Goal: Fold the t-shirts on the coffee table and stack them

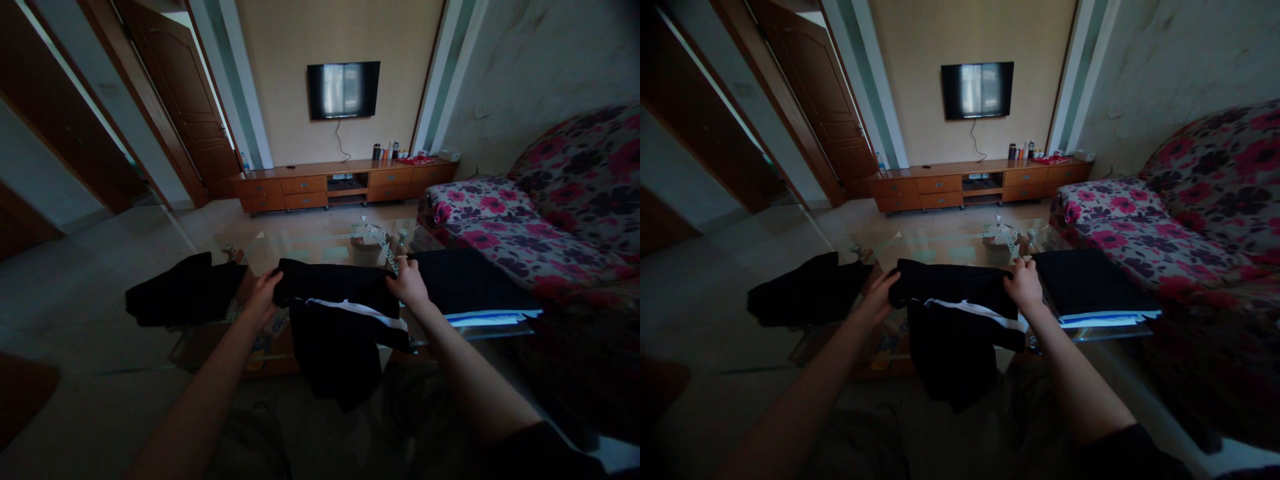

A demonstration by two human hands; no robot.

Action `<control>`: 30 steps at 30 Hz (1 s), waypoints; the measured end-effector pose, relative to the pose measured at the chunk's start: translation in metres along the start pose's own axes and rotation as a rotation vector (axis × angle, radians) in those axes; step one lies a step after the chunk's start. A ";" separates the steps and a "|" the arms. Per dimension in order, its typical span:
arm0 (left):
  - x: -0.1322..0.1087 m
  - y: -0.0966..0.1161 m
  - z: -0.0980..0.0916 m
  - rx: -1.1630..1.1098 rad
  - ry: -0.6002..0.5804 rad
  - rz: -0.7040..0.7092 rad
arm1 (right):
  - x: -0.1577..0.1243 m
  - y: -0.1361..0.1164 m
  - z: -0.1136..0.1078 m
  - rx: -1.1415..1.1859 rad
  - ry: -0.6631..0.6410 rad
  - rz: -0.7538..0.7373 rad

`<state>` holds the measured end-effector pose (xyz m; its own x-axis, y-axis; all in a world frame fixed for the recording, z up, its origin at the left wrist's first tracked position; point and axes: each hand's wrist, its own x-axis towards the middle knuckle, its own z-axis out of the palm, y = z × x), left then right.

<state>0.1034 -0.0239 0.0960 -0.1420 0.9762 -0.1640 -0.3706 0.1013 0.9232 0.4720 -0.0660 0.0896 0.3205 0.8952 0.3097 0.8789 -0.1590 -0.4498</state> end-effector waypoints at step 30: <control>-0.096 -0.037 0.004 1.617 -0.860 0.116 | -0.076 -0.102 0.018 -0.007 -0.201 -0.873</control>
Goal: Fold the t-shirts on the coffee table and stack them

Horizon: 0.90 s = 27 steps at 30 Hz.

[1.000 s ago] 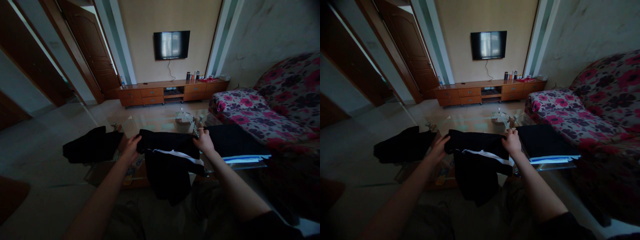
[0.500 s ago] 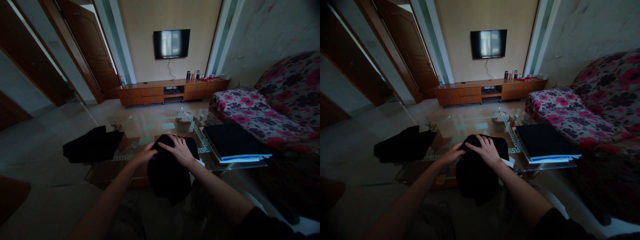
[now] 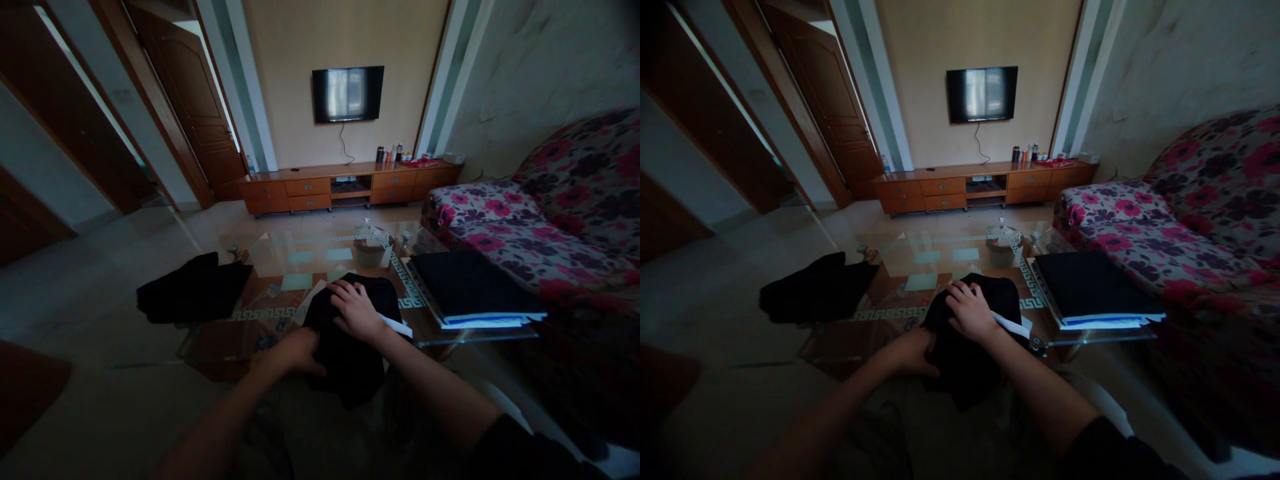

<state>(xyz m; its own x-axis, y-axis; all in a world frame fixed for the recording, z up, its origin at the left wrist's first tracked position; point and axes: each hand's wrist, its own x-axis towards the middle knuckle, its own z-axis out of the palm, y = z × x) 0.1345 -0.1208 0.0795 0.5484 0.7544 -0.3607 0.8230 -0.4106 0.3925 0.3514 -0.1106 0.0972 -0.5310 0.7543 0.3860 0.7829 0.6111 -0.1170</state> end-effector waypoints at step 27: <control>-0.121 -0.033 -0.143 -1.195 0.820 -0.009 | 0.017 0.068 -0.236 0.460 0.098 0.280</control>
<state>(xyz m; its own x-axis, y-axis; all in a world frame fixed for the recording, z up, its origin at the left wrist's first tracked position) 0.0197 -0.1250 0.2316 -0.0304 0.9983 0.0488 -0.0118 -0.0492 0.9987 0.4715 -0.1128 0.3120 -0.2723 0.8908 0.3637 0.6561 0.4484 -0.6070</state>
